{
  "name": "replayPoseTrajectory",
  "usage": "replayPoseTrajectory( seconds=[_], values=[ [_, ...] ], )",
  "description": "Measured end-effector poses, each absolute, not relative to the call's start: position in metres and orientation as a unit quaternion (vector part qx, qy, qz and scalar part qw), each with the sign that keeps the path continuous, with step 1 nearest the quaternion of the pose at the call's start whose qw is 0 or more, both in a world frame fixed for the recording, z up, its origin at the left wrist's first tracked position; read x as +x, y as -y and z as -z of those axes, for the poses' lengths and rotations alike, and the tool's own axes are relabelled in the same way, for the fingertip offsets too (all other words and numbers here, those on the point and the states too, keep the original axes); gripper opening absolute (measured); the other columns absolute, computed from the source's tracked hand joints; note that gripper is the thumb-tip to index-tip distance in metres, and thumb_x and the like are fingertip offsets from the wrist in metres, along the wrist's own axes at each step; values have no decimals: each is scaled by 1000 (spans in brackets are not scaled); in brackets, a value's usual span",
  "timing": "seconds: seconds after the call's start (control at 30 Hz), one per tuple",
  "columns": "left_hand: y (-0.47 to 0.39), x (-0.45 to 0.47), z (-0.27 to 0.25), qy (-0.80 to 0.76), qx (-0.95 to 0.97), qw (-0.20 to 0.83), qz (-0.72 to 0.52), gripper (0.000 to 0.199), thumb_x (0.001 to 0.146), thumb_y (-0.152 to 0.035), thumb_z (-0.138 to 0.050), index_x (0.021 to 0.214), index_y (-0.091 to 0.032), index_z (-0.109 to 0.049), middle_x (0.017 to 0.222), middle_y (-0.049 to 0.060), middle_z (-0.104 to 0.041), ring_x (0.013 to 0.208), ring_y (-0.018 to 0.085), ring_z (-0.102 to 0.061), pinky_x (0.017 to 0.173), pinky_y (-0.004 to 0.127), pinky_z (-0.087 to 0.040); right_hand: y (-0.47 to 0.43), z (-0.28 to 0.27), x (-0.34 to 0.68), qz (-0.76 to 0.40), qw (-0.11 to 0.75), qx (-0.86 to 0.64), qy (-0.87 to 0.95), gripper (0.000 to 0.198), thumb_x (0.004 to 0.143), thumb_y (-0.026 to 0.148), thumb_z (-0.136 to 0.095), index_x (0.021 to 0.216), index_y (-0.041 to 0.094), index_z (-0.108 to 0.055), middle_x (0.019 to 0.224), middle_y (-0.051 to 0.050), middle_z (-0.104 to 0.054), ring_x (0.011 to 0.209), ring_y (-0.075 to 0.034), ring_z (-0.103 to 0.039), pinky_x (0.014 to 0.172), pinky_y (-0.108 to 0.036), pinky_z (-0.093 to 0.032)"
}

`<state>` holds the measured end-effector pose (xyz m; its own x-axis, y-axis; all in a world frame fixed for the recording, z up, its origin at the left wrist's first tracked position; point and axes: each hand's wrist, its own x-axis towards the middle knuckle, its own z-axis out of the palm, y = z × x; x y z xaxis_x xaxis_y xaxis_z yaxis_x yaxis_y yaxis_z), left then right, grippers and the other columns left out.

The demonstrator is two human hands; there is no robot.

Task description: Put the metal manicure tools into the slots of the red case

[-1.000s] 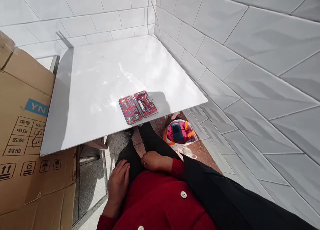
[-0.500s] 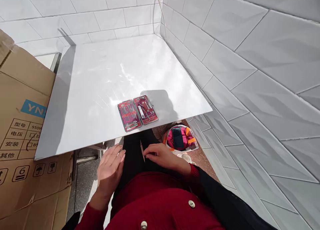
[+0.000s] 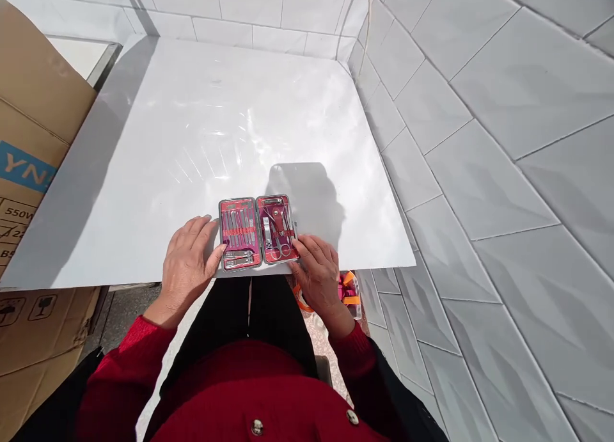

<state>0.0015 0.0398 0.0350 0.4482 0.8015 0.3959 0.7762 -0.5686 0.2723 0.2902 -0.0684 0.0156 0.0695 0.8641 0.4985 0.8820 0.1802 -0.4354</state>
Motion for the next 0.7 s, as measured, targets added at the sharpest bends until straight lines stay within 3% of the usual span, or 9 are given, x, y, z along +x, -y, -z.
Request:
replayPoseTrajectory(
  seconds=[0.37,0.7],
  values=[
    [-36,2,-46,-489,853,22,-182,50,107,-44,-46,155,-28,-51,157,10,-58,149,35,-50,123,56,-40,67,-17,288,22,311,-649,694,41,107,37,-59,146,24,-62,141,-13,-71,137,-29,-60,115,-44,-39],
    [-35,4,-48,-506,847,26,-159,54,105,-42,-45,158,-28,-47,159,11,-56,151,35,-48,124,58,-39,70,-7,290,-32,288,-651,702,49,106,39,-58,151,21,-58,149,-17,-64,144,-33,-54,118,-48,-39]
  ],
)
